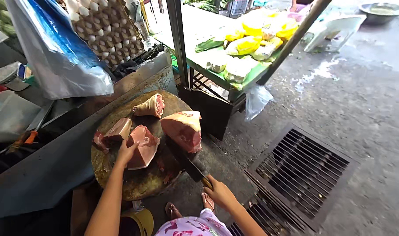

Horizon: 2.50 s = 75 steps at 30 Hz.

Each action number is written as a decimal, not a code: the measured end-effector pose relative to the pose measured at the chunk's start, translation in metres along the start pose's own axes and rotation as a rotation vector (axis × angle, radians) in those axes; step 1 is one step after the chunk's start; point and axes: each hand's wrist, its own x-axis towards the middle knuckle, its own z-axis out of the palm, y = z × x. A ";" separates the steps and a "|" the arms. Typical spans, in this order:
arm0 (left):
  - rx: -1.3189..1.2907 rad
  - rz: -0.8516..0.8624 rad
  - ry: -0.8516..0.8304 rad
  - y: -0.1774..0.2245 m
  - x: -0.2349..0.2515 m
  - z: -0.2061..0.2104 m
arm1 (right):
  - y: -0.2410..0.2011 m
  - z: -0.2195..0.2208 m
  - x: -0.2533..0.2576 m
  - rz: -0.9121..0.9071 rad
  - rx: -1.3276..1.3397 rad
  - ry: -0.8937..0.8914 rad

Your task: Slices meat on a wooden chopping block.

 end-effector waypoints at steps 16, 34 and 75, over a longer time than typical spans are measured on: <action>0.145 0.544 0.051 -0.098 -0.075 -0.031 | 0.020 -0.015 0.023 -0.042 0.037 -0.092; 0.176 0.541 0.068 -0.109 -0.077 -0.032 | 0.014 -0.014 0.015 -0.029 0.002 -0.066; -0.392 0.055 0.325 -0.097 -0.075 0.006 | 0.014 -0.012 0.014 -0.045 -0.017 -0.052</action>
